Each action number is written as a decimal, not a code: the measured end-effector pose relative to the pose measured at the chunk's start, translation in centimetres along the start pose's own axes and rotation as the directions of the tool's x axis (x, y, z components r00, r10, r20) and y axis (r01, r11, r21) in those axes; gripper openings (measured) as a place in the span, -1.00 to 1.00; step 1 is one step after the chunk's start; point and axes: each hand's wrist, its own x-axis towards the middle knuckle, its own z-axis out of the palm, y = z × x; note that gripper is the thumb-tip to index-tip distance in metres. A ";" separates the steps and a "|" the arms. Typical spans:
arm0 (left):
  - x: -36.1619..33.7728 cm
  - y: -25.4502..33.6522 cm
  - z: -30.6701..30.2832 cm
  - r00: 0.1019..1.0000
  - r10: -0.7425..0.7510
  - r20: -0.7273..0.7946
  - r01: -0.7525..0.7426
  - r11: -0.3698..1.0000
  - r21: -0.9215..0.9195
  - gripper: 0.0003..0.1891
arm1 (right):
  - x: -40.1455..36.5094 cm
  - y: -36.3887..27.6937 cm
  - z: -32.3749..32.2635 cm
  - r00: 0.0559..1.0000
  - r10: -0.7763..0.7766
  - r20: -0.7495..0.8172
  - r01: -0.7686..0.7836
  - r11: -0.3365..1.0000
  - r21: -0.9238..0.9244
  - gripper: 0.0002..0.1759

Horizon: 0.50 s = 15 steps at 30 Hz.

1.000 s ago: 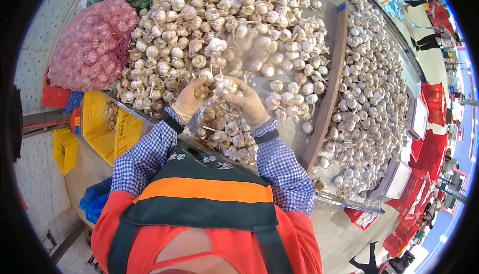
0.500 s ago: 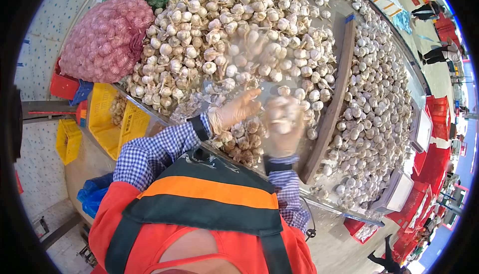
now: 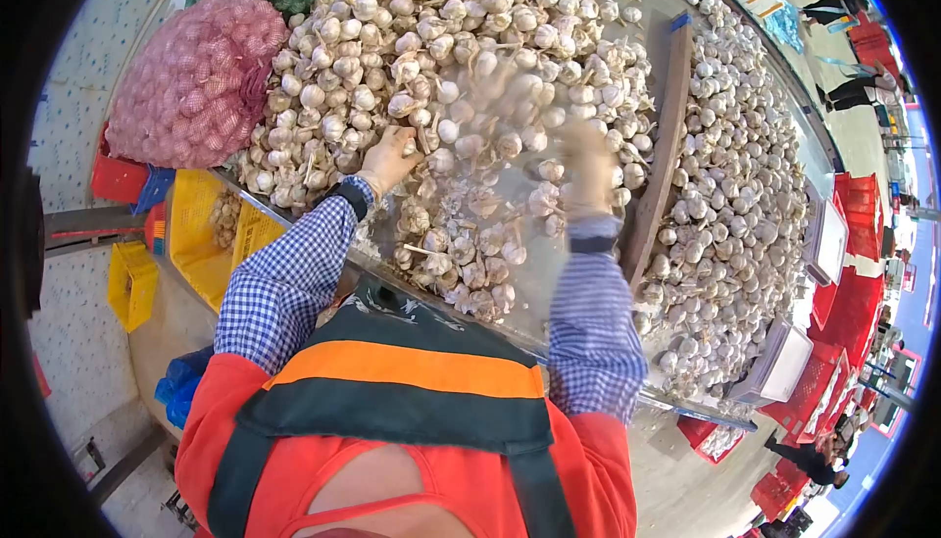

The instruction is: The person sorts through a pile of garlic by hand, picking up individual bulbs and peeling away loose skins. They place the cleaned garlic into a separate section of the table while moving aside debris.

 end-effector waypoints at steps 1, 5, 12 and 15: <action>0.0 -0.8 0.2 0.998 0.054 0.031 -0.053 0.998 -0.038 -0.50 | -2.2 -4.6 5.7 0.937 0.349 0.017 -0.349 0.937 -0.036 -0.58; -0.6 -3.1 0.3 0.994 0.100 0.042 -0.098 0.994 -0.049 -0.54 | -2.2 1.8 13.9 0.952 -0.060 0.300 0.252 0.707 -0.660 -0.59; -3.2 -3.2 0.0 0.899 -0.179 0.400 0.432 0.516 -0.740 -0.58 | -6.6 3.1 12.0 0.872 0.252 0.419 0.225 0.552 -0.803 -0.60; -3.6 -1.7 -0.6 0.874 -0.123 0.471 0.482 0.082 -0.872 -0.70 | -8.4 3.5 10.3 0.897 0.179 0.404 0.097 0.811 -0.576 -0.47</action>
